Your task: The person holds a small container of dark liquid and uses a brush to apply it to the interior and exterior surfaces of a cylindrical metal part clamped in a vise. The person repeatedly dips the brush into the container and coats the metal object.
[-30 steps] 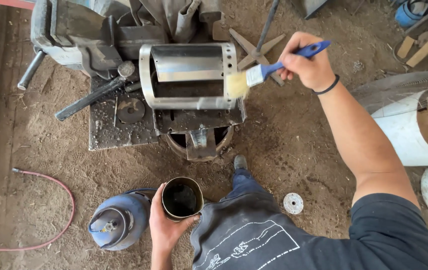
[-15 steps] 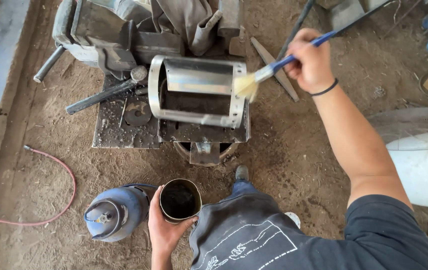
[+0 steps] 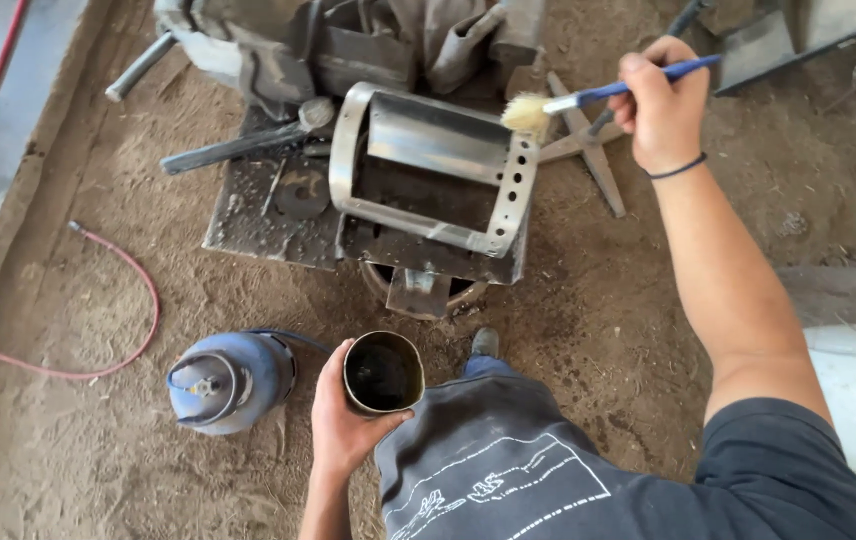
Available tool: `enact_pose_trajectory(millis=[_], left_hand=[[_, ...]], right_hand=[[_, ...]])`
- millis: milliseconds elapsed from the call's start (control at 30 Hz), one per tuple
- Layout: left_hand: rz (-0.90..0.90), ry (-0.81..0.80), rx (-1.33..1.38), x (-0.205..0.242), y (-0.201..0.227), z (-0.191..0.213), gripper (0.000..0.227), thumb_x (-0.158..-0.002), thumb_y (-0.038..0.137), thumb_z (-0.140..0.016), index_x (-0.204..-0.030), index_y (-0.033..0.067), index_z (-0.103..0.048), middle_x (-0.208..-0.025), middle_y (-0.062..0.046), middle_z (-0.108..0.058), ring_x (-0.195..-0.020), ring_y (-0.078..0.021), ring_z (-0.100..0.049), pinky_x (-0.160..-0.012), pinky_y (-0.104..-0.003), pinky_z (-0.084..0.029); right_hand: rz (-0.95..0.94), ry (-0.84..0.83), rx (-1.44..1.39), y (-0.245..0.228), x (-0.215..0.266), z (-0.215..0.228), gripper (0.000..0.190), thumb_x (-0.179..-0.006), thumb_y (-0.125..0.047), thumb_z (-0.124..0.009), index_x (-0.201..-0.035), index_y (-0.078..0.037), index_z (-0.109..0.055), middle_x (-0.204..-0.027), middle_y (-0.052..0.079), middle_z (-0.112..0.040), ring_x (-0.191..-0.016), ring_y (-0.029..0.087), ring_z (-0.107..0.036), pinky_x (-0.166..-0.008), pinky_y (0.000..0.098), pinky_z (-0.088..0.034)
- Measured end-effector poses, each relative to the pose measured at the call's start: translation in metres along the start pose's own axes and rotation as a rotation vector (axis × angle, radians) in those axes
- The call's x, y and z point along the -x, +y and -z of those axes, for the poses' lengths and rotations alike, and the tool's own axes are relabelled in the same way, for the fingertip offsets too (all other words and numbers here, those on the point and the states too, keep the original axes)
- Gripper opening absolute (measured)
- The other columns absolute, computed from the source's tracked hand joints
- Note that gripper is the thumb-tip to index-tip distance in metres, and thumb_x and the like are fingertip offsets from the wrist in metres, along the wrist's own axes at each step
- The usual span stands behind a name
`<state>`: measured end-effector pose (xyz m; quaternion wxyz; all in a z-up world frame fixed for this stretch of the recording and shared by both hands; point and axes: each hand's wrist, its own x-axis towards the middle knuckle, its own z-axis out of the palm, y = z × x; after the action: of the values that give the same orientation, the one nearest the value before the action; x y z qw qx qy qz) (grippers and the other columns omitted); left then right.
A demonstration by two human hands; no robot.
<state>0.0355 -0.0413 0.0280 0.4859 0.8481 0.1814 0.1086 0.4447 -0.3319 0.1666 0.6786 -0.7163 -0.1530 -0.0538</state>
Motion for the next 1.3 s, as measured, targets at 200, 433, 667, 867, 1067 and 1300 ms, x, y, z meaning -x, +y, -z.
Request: enact_pose_trajectory(millis=[200,433,667,867,1067,1300], left_hand=[[-0.018,-0.020,0.011,0.003,-0.017,0.007,0.125,-0.045,0.048,-0.102,-0.150,0.0110,-0.045,-0.152,-0.010,-0.056,-0.140,-0.0306,-0.053,-0.112,-0.047,-0.043],[-0.139,-0.099,-0.014,-0.004,-0.027,0.026,0.123,-0.051,0.057,-0.097,-0.151,0.0085,-0.043,-0.151,-0.013,-0.054,-0.139,-0.0332,-0.052,-0.111,-0.049,-0.044],[-0.190,-0.108,-0.004,0.004,-0.053,0.042,0.127,-0.048,0.054,-0.101,-0.151,0.0076,-0.043,-0.152,-0.013,-0.054,-0.140,-0.0333,-0.052,-0.114,-0.048,-0.042],[-0.100,-0.095,0.058,0.021,-0.069,0.062,0.125,-0.048,0.056,-0.097,-0.150,0.0097,-0.043,-0.153,-0.010,-0.054,-0.141,-0.0309,-0.052,-0.113,-0.047,-0.044],[-0.201,-0.043,0.001,0.021,-0.072,0.070,0.121,-0.052,0.054,-0.098,-0.149,0.0057,-0.044,-0.150,-0.015,-0.055,-0.137,-0.0349,-0.054,-0.111,-0.049,-0.045],[-0.337,-0.057,0.020,0.015,-0.065,0.057,0.129,-0.037,0.039,-0.106,-0.147,0.0011,-0.051,-0.139,-0.019,-0.062,-0.131,-0.0381,-0.059,-0.116,-0.051,-0.042]], right_hand=[[0.193,-0.044,0.045,-0.017,0.022,-0.014,0.024,-0.111,-0.018,-0.058,-0.091,-0.008,-0.049,-0.072,0.011,-0.059,-0.058,0.016,-0.060,-0.045,0.0236,-0.041],[0.648,-0.553,0.212,-0.054,0.031,-0.147,0.004,-0.108,-0.011,-0.066,-0.105,-0.008,-0.065,-0.087,0.005,-0.065,-0.068,0.009,-0.056,-0.061,0.0204,-0.044],[0.543,-0.173,0.482,-0.027,-0.027,-0.166,0.027,-0.113,-0.034,-0.059,-0.105,-0.011,-0.069,-0.077,0.003,-0.069,-0.065,0.013,-0.073,-0.058,0.0254,-0.056],[0.466,-0.416,0.256,-0.074,0.074,-0.161,0.016,-0.113,-0.009,-0.051,-0.097,-0.005,-0.054,-0.076,0.007,-0.064,-0.061,0.013,-0.068,-0.046,0.0137,-0.043],[0.378,-0.747,-0.297,-0.038,0.231,-0.173,0.005,-0.095,-0.006,-0.063,-0.092,-0.008,-0.067,-0.075,0.000,-0.068,-0.052,0.003,-0.056,-0.043,0.0127,-0.044],[0.147,-0.728,0.261,-0.042,0.312,-0.203,0.008,-0.088,-0.017,-0.076,-0.093,-0.010,-0.074,-0.083,0.010,-0.076,-0.074,0.029,-0.075,-0.065,0.0359,-0.059]])
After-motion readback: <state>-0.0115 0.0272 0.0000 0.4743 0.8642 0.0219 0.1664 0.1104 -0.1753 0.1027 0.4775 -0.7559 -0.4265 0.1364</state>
